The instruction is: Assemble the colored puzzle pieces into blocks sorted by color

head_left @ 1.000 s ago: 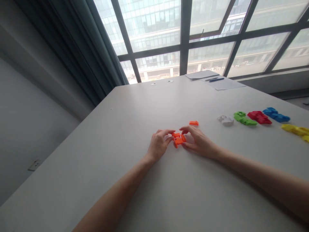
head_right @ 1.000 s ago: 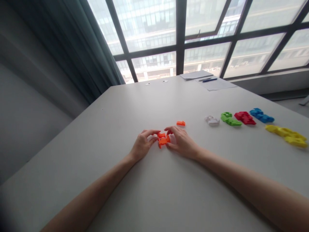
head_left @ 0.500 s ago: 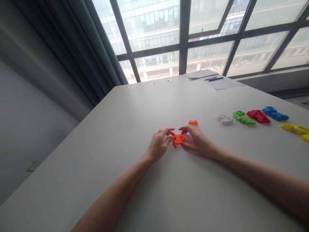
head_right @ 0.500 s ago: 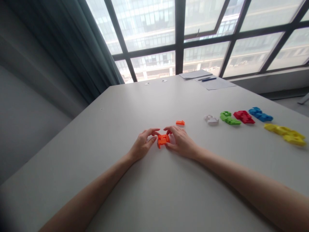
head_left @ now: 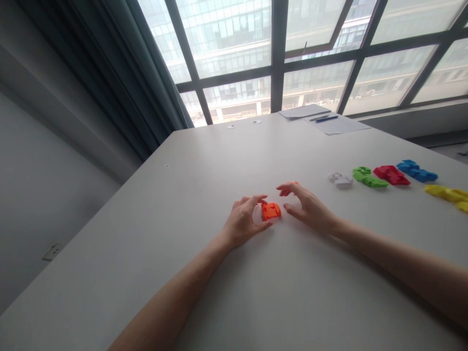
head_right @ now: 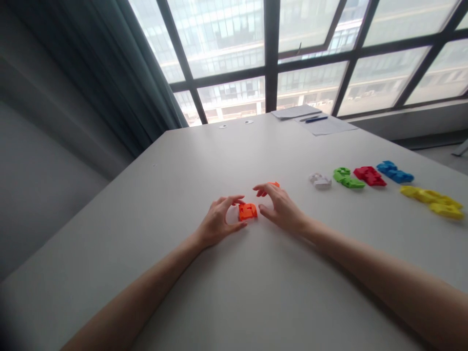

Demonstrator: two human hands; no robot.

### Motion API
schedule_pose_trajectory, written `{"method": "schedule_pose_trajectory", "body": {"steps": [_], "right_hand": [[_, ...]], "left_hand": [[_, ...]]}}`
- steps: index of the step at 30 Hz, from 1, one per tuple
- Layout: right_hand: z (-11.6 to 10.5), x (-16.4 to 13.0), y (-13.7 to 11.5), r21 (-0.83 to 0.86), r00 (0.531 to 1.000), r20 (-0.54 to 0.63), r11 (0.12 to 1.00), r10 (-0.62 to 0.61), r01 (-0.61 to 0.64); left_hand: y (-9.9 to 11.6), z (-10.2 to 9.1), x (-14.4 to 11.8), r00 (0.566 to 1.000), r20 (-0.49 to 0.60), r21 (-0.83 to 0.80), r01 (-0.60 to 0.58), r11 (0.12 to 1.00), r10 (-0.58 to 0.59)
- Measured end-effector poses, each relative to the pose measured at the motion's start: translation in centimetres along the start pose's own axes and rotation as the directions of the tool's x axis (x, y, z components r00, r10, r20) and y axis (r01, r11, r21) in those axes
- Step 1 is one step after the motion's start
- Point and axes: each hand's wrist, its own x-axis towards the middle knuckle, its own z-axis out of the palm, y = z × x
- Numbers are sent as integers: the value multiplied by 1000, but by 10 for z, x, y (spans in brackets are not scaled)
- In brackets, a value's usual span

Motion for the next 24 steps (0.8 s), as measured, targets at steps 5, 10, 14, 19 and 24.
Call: {"method": "schedule_pose_trajectory", "body": {"steps": [5, 10, 14, 19, 24], "right_hand": [[-18, 11, 30, -182, 978, -195, 977, 77, -113], [-23, 13, 58, -340, 969, -173, 912, 178, -228], [-22, 13, 62, -301, 972, -138, 927, 191, -225], [-23, 14, 58, -283, 975, -154, 938, 162, -200], [-12, 12, 41, -177, 992, -113, 981, 59, -78]], "left_hand": [[4, 0, 0, 999, 29, 36, -28, 999, 27], [3, 1, 1, 998, 53, 13, -36, 999, 35], [3, 0, 1, 996, 79, 1, -42, 999, 42], [4, -1, 2, 995, 95, -7, -31, 999, 32], [3, 1, 1, 999, 49, 20, -21, 1000, 20]]}}
